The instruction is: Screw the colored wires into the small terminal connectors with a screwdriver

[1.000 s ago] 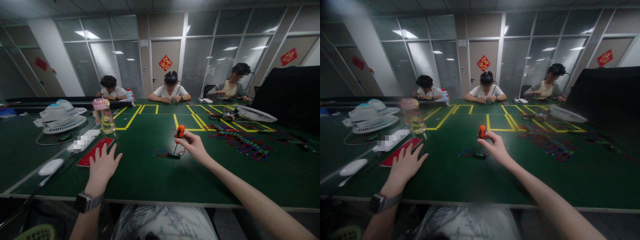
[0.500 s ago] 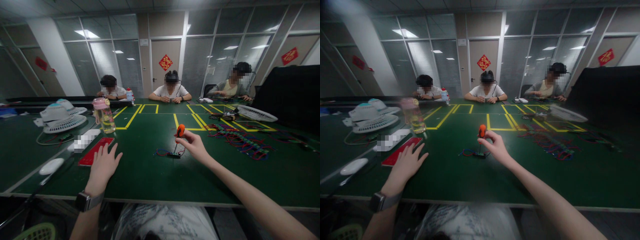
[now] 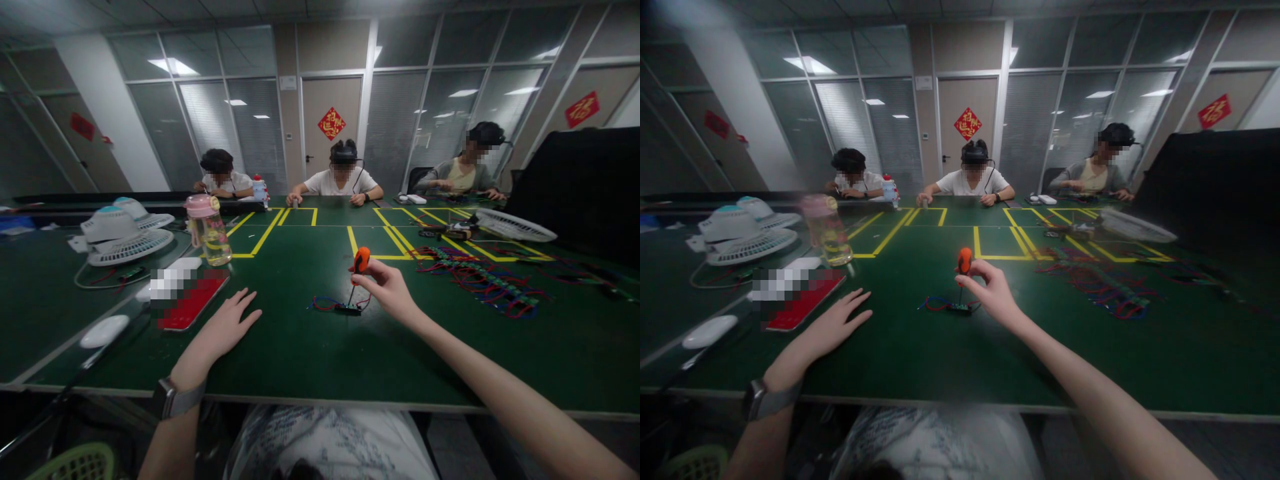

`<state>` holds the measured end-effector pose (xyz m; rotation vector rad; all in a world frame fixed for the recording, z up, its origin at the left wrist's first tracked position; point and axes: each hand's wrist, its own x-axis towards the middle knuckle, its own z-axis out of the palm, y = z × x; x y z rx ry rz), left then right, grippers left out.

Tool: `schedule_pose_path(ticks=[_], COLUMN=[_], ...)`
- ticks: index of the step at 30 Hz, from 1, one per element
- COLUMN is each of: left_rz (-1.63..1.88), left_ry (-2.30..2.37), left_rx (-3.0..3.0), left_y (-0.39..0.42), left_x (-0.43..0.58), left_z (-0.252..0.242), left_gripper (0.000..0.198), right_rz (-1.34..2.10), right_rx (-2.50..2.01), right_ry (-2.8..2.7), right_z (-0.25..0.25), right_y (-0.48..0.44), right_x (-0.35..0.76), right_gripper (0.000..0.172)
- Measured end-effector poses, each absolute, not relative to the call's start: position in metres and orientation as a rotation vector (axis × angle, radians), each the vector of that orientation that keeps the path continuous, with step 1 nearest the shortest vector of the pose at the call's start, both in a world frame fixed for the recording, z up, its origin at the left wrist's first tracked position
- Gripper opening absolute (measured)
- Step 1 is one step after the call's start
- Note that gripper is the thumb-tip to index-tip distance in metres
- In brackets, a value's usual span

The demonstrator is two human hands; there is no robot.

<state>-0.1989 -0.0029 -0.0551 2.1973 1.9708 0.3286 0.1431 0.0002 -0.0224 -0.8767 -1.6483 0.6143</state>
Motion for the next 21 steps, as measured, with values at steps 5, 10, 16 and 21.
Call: schedule_pose_path(ticks=[5, 10, 16, 21], left_rz=[0.395, 0.377, 0.336, 0.208], left_ry=[1.973, 2.074, 2.088, 2.145], left_rx=[2.211, 2.214, 2.298, 2.281], left_y=[0.000, 0.000, 0.000, -0.007], left_x=[-0.204, -0.202, -0.203, -0.192], left_z=[-0.057, -0.054, -0.055, -0.048], left_gripper=[0.062, 0.057, 0.055, 0.055], right_rz=[0.628, 0.631, 0.629, 0.629], right_rx=[-0.874, -0.858, -0.861, -0.869], right_ry=[-1.643, -1.644, -1.644, -1.641], right_z=[-0.020, -0.020, -0.020, -0.021], right_y=[-0.001, -0.001, -0.001, -0.001], right_x=[0.142, 0.142, 0.142, 0.142], right_gripper=[0.016, 0.014, 0.015, 0.014])
